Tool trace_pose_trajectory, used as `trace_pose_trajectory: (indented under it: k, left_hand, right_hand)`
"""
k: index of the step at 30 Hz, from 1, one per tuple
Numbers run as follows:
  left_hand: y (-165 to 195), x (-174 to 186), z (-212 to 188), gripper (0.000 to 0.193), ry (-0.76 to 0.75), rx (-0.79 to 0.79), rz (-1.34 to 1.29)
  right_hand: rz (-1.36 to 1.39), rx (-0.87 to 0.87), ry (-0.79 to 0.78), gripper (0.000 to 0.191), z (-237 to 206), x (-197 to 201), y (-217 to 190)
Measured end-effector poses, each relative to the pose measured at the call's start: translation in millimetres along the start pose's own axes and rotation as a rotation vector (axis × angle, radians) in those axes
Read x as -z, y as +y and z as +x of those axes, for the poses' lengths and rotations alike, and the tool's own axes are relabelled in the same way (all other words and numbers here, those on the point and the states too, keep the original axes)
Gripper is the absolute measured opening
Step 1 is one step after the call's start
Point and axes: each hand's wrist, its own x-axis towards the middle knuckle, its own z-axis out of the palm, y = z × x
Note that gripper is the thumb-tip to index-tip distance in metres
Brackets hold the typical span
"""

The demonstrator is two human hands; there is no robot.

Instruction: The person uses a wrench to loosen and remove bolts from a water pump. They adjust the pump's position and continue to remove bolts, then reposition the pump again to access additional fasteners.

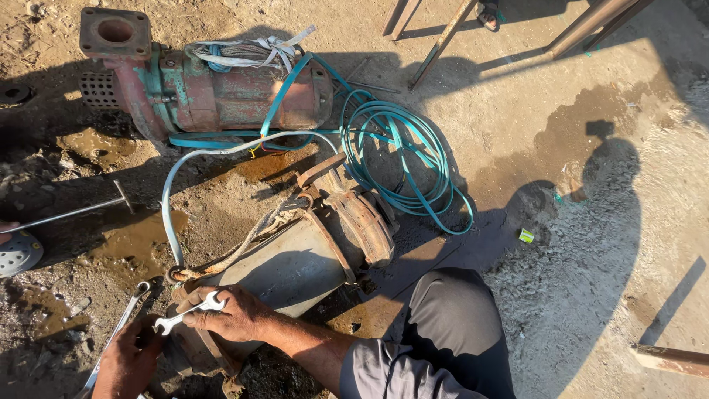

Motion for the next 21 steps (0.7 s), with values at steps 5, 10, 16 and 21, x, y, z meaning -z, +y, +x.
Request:
trace_pose_trajectory:
  k: [5, 10, 16, 21]
  left_hand:
    - [14, 1, -7, 0.036, -0.012, 0.023, 0.240]
    - [15, -3, -19, 0.040, 0.033, -0.045, 0.016]
    - [26, 2, -19, 0.045, -0.018, 0.183, -0.064]
    - [36, 5, -22, 0.035, 0.004, 0.114, 0.142]
  right_hand:
    - [-0.046, 0.020, 0.028, 0.035, -2, 1, -2]
    - [-0.130, 0.049, 0.051, 0.034, -2, 0, 1]
    - [-0.101, 0.041, 0.027, 0.034, 2, 0, 4]
    - [-0.096, 0.007, 0.011, 0.035, 4, 1, 6]
